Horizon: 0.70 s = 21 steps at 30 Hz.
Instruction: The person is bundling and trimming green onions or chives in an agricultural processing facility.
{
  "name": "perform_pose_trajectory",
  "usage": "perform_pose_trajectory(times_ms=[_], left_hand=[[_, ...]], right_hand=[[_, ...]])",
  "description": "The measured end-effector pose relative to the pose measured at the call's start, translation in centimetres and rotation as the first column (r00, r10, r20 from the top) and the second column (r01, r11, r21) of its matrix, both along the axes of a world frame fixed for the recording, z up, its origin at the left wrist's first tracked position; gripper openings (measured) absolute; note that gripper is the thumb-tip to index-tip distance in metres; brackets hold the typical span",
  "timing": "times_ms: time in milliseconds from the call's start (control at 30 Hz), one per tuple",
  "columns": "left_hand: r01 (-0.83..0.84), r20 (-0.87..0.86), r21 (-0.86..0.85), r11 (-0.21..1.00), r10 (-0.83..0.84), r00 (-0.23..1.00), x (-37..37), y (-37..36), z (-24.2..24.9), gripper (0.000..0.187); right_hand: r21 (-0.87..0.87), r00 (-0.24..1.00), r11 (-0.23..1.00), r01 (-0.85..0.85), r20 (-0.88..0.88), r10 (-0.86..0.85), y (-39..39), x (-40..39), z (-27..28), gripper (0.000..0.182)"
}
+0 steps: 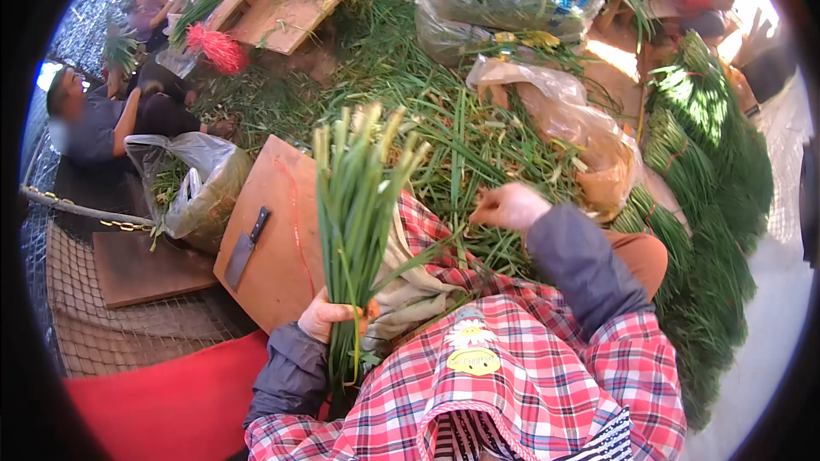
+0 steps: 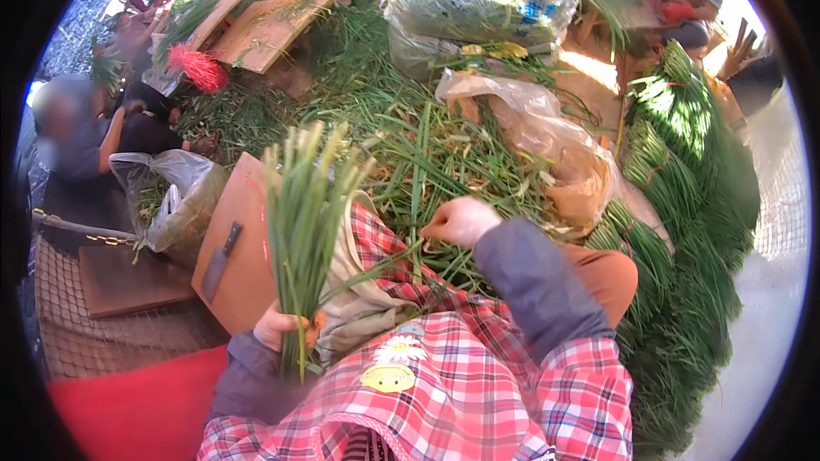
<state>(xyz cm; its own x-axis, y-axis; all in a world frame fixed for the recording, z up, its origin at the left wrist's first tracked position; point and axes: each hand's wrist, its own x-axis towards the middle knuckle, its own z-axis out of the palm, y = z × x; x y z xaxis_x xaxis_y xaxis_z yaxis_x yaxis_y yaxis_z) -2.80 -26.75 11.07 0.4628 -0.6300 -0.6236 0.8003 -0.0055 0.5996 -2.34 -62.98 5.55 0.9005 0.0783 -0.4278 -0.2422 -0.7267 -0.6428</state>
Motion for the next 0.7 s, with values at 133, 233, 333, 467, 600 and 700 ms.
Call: perform_pose_trajectory(times_ms=[133,233,333,467,600,700], left_hand=[[0.076,0.02,0.132,0.988,-0.08,0.997,0.0,-0.4,-0.1,0.043],[0.092,0.087,0.133,0.987,-0.104,0.991,-0.5,-0.7,-0.5,0.051],[0.126,0.147,0.133,0.983,-0.145,0.978,-0.4,-0.6,-1.2,0.053],[0.126,0.219,0.164,0.978,-0.16,0.963,-0.2,-1.1,-1.0,0.055],[0.064,0.357,0.223,0.973,-0.142,0.923,0.0,-1.3,-1.3,0.053],[0.013,0.453,0.26,0.966,-0.134,0.881,0.1,-1.4,-1.7,0.052]], right_hand=[[0.761,0.867,0.531,0.373,-0.082,-0.491,2.4,1.3,1.6,0.018],[0.645,0.708,0.741,0.186,0.435,-0.557,0.4,3.4,4.3,0.029],[0.079,0.722,0.997,0.017,0.688,-0.067,0.3,4.7,7.7,0.048],[0.171,0.875,0.981,-0.093,0.484,-0.001,0.5,6.7,6.4,0.05],[0.365,0.925,0.93,0.049,0.333,-0.18,0.8,6.4,6.7,0.051],[0.311,0.866,0.95,0.019,0.47,-0.171,1.7,5.9,6.3,0.048]])
